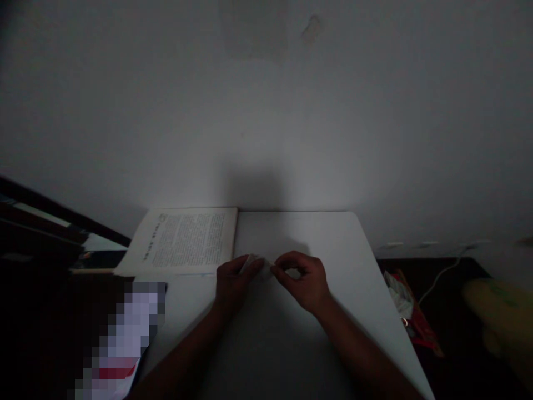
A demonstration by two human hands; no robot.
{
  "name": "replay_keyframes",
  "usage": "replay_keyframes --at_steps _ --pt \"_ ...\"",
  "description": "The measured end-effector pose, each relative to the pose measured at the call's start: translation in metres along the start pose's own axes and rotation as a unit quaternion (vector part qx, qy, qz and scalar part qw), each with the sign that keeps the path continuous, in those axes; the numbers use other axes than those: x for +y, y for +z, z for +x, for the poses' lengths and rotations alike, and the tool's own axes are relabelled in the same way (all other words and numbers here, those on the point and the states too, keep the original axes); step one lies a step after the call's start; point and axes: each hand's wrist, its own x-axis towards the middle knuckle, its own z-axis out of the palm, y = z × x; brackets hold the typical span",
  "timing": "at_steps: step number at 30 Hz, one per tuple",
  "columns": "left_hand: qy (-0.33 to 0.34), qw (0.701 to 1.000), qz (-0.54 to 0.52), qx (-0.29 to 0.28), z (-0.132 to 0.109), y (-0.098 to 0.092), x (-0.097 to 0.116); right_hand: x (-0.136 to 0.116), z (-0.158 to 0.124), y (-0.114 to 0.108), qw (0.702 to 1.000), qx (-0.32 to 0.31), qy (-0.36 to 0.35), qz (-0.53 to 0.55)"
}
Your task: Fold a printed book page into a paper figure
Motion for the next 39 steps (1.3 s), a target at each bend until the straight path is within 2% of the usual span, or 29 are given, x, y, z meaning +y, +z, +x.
replay_keyframes --at_steps 9,18,26,31,36,39 --pt "0.020 0.999 0.006 0.029 -0.002 0.004 -0.002 0.003 -0.001 0.001 0.999 0.022 0.006 0.026" --pt "0.007 1.000 -0.017 0.005 -0.002 0.005 0.003 0.003 0.003 -0.001 0.992 0.031 0.079 0.090" --pt "0.013 1.000 0.011 0.005 0.000 0.004 0.002 0.007 0.006 0.001 0.978 -0.001 0.150 0.148" --pt "0.042 0.998 0.049 -0.002 0.002 0.005 -0.002 0.008 0.005 0.006 0.989 -0.034 0.112 0.088" --pt "0.087 0.993 0.076 -0.028 0.008 -0.001 -0.002 0.004 0.007 0.000 0.998 -0.053 0.028 0.006" --pt "0.101 0.990 0.095 -0.026 0.010 -0.004 -0.002 0.002 0.008 -0.005 0.997 -0.072 0.006 -0.013"
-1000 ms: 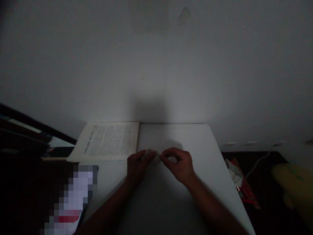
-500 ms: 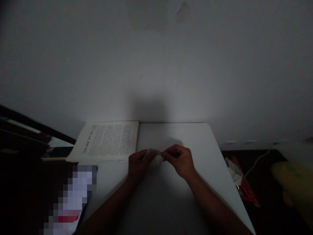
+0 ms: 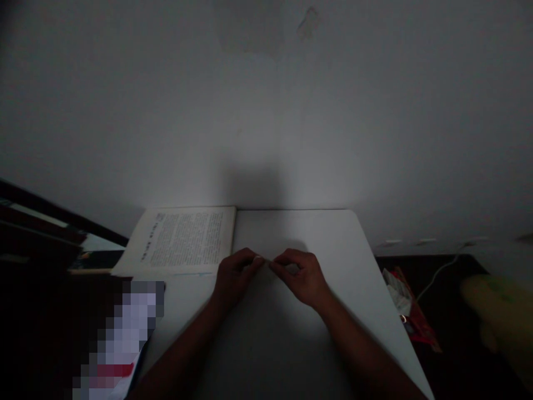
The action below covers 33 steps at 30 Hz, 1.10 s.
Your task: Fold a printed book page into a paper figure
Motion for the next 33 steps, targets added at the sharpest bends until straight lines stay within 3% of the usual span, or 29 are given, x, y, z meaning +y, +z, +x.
replay_keyframes --at_steps 11,18,27,33 --pt "0.076 0.986 0.101 -0.111 -0.002 -0.007 -0.010 0.000 0.000 -0.005 0.997 -0.076 -0.006 0.003" --pt "0.127 0.966 0.162 -0.154 -0.004 0.000 -0.007 -0.002 0.000 0.001 0.997 -0.081 0.021 -0.002" --pt "0.203 0.949 0.212 -0.111 -0.012 0.005 -0.013 -0.003 0.001 0.001 0.991 -0.083 0.102 0.017" --pt "0.228 0.945 0.226 -0.069 -0.011 0.005 -0.012 -0.002 0.000 -0.002 0.993 -0.071 0.098 0.017"
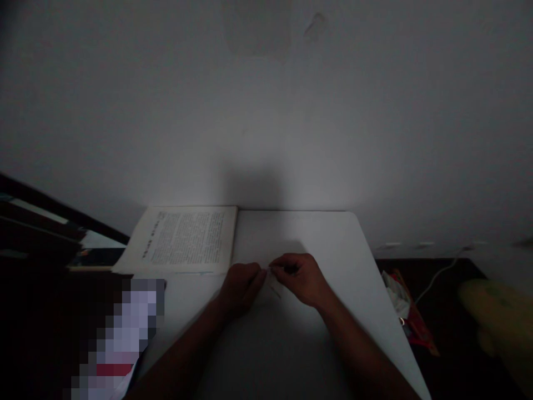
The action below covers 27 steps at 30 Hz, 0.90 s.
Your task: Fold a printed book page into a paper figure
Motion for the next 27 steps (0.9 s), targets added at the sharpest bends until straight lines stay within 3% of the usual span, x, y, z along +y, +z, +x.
replay_keyframes --at_steps 7,10,14,16,20,23,27 --pt "-0.078 0.993 -0.094 0.005 0.001 -0.005 0.004 0.003 -0.002 -0.003 0.998 0.021 0.001 0.064" --pt "-0.154 0.973 -0.171 0.022 0.002 -0.005 0.004 0.005 -0.002 -0.004 0.987 0.029 0.031 0.154" --pt "-0.230 0.943 -0.231 0.073 0.004 -0.005 0.004 0.006 -0.002 0.004 0.971 -0.014 0.044 0.235" --pt "-0.246 0.934 -0.246 0.088 0.005 -0.005 0.005 0.005 -0.003 0.012 0.970 -0.030 0.048 0.236" --pt "-0.242 0.928 -0.264 0.100 0.004 -0.005 0.006 0.004 -0.004 0.023 0.976 0.009 0.046 0.214" --pt "-0.208 0.934 -0.286 0.054 0.004 -0.008 0.002 0.005 -0.004 0.020 0.980 0.019 0.050 0.191" --pt "-0.179 0.921 -0.330 -0.105 0.005 -0.012 -0.005 0.004 -0.007 0.006 0.991 -0.026 0.039 0.123"
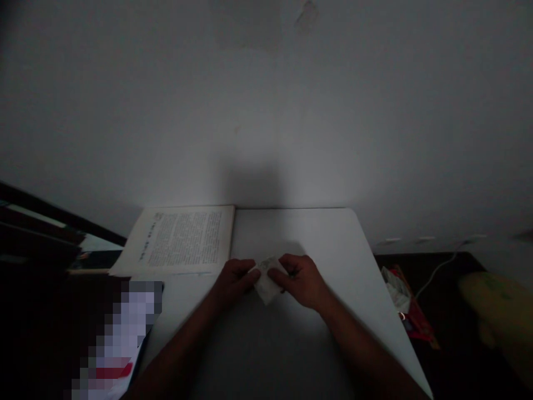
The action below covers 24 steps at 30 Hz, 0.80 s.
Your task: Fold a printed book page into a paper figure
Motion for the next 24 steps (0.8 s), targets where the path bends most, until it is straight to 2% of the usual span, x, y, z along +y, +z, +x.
replay_keyframes --at_steps 2,4,7,11,14,16,18,20,24 --pt "-0.011 0.998 0.005 -0.060 0.000 -0.001 0.001 -0.002 -0.002 -0.005 0.999 -0.028 -0.002 -0.026" --pt "-0.017 0.996 0.031 -0.079 0.000 0.000 0.004 -0.004 -0.003 -0.007 0.998 -0.038 -0.010 -0.046" --pt "0.004 0.992 0.117 -0.051 -0.004 0.005 0.008 -0.004 -0.003 -0.007 0.996 -0.028 -0.042 -0.080" --pt "0.082 0.967 0.242 -0.018 -0.008 0.012 0.007 -0.006 -0.001 -0.008 0.984 -0.032 -0.089 -0.153" --pt "0.098 0.960 0.264 -0.006 -0.010 0.015 0.006 -0.006 0.000 -0.008 0.980 -0.041 -0.095 -0.171" --pt "0.086 0.965 0.247 0.000 -0.010 0.015 0.006 -0.004 0.002 -0.008 0.989 -0.017 -0.071 -0.130" --pt "0.080 0.973 0.217 0.012 -0.009 0.014 0.007 -0.001 0.004 -0.009 0.998 0.026 -0.038 -0.042" --pt "0.074 0.981 0.178 0.034 -0.008 0.013 0.009 0.003 0.005 -0.008 0.997 0.042 -0.020 0.061" --pt "0.053 0.985 0.118 0.113 -0.007 0.014 0.010 0.005 0.006 0.001 0.985 -0.053 -0.017 0.162"
